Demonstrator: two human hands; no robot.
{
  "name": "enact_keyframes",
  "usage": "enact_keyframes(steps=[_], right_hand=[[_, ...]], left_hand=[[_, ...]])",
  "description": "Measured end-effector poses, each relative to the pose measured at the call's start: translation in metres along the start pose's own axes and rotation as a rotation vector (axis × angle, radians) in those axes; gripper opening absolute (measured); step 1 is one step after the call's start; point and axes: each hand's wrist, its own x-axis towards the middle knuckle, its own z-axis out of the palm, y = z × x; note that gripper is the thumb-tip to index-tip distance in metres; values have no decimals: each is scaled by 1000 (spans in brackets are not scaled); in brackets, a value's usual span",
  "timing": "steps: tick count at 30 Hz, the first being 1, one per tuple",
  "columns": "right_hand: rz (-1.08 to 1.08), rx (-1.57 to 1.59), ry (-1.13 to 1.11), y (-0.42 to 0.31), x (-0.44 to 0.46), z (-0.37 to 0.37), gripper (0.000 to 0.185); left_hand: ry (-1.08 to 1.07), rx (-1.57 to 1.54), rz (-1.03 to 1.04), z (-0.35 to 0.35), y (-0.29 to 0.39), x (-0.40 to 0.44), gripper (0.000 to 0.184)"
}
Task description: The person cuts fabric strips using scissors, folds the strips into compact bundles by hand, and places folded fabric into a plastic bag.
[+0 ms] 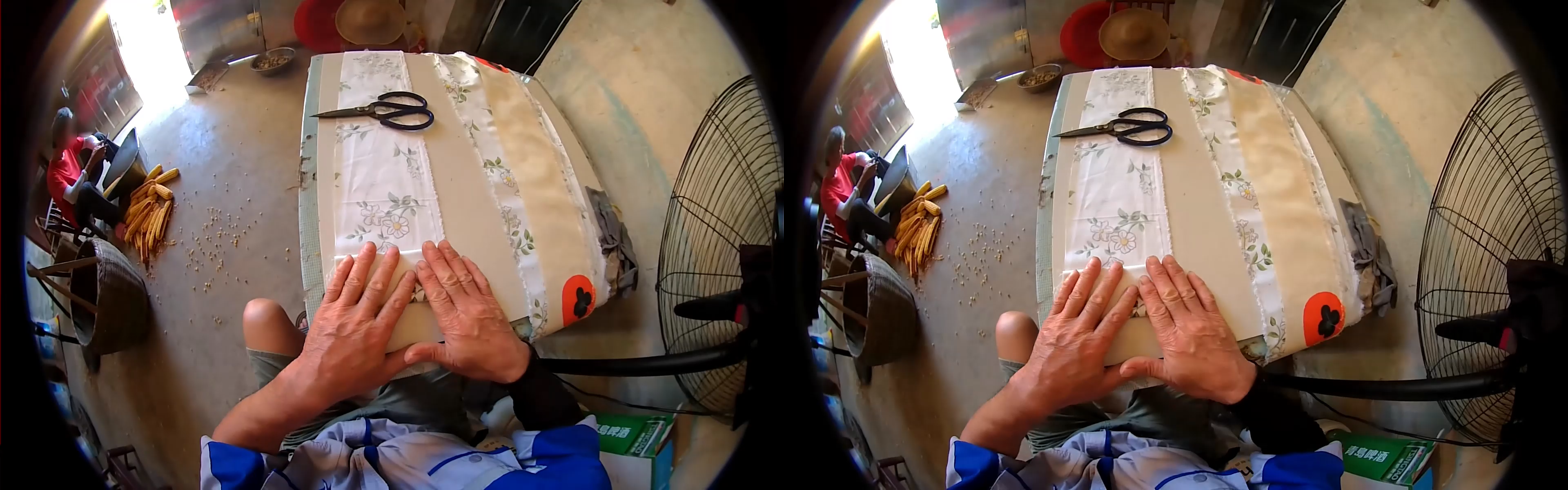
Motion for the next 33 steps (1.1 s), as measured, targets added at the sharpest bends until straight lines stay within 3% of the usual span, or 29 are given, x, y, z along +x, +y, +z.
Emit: enact_keyframes(steps=[12, 24, 33], right_hand=[[-47, -91, 98, -7, -4, -2, 78], [-60, -106, 115, -28, -44, -11, 55], [-101, -48, 210, -20, -43, -6, 54]], left_hand=[[170, 19, 54, 4, -6, -13, 86], [298, -32, 74, 8, 14, -41, 56], [306, -85, 87, 4, 6, -44, 51]])
